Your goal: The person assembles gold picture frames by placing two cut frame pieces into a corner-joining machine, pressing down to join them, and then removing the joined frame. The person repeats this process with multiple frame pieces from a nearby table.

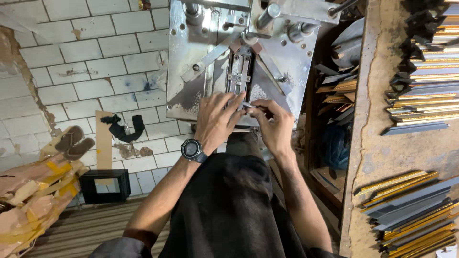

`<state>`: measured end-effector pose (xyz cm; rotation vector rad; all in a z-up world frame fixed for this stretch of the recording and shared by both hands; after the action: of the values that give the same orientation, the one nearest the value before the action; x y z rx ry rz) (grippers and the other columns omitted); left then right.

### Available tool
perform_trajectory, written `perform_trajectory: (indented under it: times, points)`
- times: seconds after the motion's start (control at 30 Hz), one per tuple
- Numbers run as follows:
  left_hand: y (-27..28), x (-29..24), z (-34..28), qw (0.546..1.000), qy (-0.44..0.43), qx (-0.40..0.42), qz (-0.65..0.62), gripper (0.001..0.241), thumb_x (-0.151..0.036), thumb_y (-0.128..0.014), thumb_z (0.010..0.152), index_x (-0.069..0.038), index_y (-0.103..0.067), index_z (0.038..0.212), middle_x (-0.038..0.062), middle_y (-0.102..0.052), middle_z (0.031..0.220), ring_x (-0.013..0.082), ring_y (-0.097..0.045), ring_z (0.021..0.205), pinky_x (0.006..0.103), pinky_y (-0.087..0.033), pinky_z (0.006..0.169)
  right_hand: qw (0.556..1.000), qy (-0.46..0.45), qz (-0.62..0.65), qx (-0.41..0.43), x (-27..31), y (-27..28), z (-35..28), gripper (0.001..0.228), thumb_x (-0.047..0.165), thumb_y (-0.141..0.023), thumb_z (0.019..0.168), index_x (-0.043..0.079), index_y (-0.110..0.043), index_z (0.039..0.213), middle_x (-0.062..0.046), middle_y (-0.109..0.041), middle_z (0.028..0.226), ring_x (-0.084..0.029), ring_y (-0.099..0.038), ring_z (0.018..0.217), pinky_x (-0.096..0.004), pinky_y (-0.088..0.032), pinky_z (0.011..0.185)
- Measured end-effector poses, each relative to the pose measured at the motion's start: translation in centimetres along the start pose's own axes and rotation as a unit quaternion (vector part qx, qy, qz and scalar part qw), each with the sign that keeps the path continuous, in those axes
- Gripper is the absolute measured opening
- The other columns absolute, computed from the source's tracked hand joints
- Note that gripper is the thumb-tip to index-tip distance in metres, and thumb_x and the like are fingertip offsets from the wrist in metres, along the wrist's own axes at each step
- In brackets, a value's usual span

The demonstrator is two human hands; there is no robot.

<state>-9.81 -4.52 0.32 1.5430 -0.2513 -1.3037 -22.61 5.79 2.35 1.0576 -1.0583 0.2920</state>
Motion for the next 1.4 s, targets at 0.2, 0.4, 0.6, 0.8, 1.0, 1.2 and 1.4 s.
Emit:
perform_trajectory:
  times: [0.2,0.4,0.6,0.8,1.0,1.2,1.4]
  points:
    - [-1.0,1.0,1.7,0.991,-0.005,0.017,0.13,0.102,-0.057,-0.077,0.074,-0.005,-0.039,0.153,0.011,-0.044,0.156,0.0281,-0.043,0.134,0.0495,-0.039,0.095,0.983,0.142,-0.012,-0.114,0.6,-1.0,3.1,0.012,0.008,-0.079,0.095,0.003,-0.069,0.101,-0.01,-0.077,0.1,-0.017,-0.077,0.085,-0.028,-0.061,0.069]
    - [-3.4,2.2,2.3,0.98,0.055,0.122,0.149,0.106,-0.051,-0.079,0.073,0.0,-0.038,0.156,0.01,-0.036,0.161,0.0302,-0.041,0.13,0.0464,-0.04,0.09,0.959,0.169,-0.184,-0.135,-1.0,-4.0,5.2,0.014,0.017,-0.077,0.097,0.008,-0.068,0.092,-0.005,-0.076,0.087,-0.016,-0.071,0.068,-0.031,-0.051,0.055]
    - [-2.8,1.6,2.0,0.987,0.018,0.05,0.153,0.107,-0.051,-0.082,0.068,0.004,-0.04,0.15,0.017,-0.039,0.156,0.0364,-0.04,0.134,0.0513,-0.041,0.098,0.964,0.1,-0.222,-0.108,-1.6,-4.5,4.7,0.02,0.024,-0.076,0.101,0.007,-0.067,0.094,-0.004,-0.072,0.077,-0.018,-0.069,0.061,-0.034,-0.048,0.05]
    - [-3.8,1.9,1.6,0.989,-0.001,0.03,0.148,0.099,-0.048,-0.08,0.069,0.007,-0.046,0.144,0.02,-0.044,0.151,0.0348,-0.045,0.129,0.0485,-0.042,0.096,0.959,0.151,-0.213,-0.111,-1.0,-4.7,4.5,0.018,0.022,-0.069,0.103,0.007,-0.06,0.096,-0.004,-0.075,0.087,-0.02,-0.07,0.065,-0.034,-0.051,0.054]
    - [-3.4,1.8,0.9,0.978,-0.07,-0.066,0.186,0.055,-0.037,-0.075,0.076,-0.001,-0.066,0.116,0.01,-0.062,0.114,0.0235,-0.052,0.104,0.0422,-0.043,0.086,0.978,0.103,-0.176,-0.038,-2.6,-5.8,3.3,0.01,0.014,-0.064,0.106,0.005,-0.063,0.102,-0.002,-0.075,0.084,-0.019,-0.071,0.063,-0.032,-0.049,0.048]
    - [-3.6,1.3,-1.2,0.967,-0.105,-0.123,0.195,0.029,-0.029,-0.07,0.085,-0.005,-0.07,0.101,0.004,-0.063,0.094,0.0182,-0.052,0.088,0.0379,-0.04,0.078,0.945,0.213,-0.21,-0.131,0.1,-5.0,0.7,0.013,0.017,-0.075,0.101,0.007,-0.066,0.099,-0.003,-0.072,0.086,-0.017,-0.07,0.069,-0.031,-0.051,0.056]
    - [-3.1,1.0,-1.0,0.965,-0.109,-0.137,0.196,0.028,-0.027,-0.069,0.084,-0.004,-0.07,0.1,0.005,-0.062,0.092,0.019,-0.052,0.086,0.0377,-0.042,0.076,0.933,0.224,-0.23,-0.164,1.9,-4.7,2.4,0.015,0.019,-0.079,0.097,0.007,-0.07,0.098,-0.001,-0.072,0.089,-0.015,-0.069,0.072,-0.029,-0.051,0.058]
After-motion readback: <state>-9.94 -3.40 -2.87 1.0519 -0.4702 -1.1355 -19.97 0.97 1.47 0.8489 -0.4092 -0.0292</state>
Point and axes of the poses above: each hand's wrist, its own z-axis towards the middle knuckle, its own y-axis out of the back of the hand, x = y × z, the point moved 8 cm from there along z, towards the middle knuckle
